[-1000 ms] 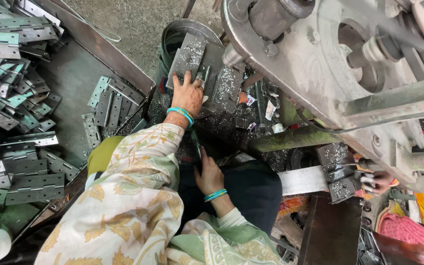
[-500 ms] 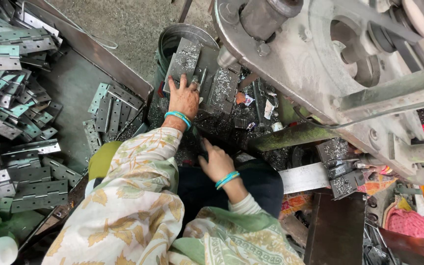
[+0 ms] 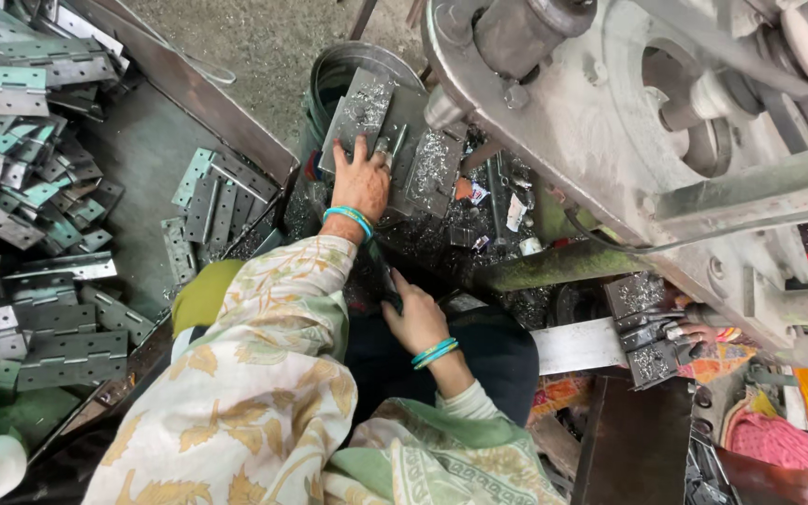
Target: The person is operating a manual punch press to punch holes in metal hinge components. They pick up a hinge from a pile, position it under the press, and pull the handle to complete the punching before placing the item aside.
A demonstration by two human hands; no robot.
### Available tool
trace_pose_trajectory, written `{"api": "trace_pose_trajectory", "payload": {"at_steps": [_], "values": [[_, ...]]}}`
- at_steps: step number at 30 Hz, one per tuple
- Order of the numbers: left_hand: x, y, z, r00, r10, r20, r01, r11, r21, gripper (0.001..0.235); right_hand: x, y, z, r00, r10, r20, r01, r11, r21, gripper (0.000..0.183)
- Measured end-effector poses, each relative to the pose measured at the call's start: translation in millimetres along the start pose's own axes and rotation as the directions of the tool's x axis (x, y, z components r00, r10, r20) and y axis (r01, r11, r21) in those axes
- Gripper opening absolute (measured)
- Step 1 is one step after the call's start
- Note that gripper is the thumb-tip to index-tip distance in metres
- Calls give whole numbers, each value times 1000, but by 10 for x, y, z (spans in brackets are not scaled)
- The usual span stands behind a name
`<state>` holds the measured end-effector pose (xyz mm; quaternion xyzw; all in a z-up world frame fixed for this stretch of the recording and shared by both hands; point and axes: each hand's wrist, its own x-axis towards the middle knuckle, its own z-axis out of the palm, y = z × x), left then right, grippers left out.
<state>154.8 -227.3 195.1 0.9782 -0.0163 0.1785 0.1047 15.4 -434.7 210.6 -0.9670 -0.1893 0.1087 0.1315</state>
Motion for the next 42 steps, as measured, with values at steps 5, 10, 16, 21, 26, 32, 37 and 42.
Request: {"api": "trace_pose_trajectory", "payload": {"at_steps": [5, 10, 16, 21, 26, 32, 37, 42], "values": [[154, 17, 88, 1000, -17, -12, 17, 999, -40, 38, -147, -50, 311, 999, -8, -38, 8, 1000, 8, 82], [174, -35, 70, 997, -15, -81, 14, 1000, -20, 34, -213, -73, 659, 997, 56, -60, -50, 993, 102, 86], [213, 5, 45, 999, -37, 24, 37, 999, -14, 34, -127, -30, 111, 998, -37, -43, 38, 999, 35, 73], [416, -33, 163, 996, -38, -82, 34, 998, -46, 37, -96, -128, 158, 1000, 6, -10, -6, 1000, -5, 79], [255, -29, 166, 999, 4, 36, -5, 1000, 29, 37, -217, -96, 377, 984, -44, -175, 72, 986, 154, 72], [80, 8, -5, 1000, -11, 11, 10, 997, 70, 41, -102, -185, -47, 999, -35, -29, 37, 996, 86, 73], [140, 32, -5, 999, -34, 31, 31, 996, 86, 42, 32, -98, -142, 998, -60, -7, 59, 998, -9, 68], [163, 33, -72, 996, -35, 82, 28, 996, 85, 39, -285, 20, 721, 997, 49, -59, -50, 999, -4, 81]]}}
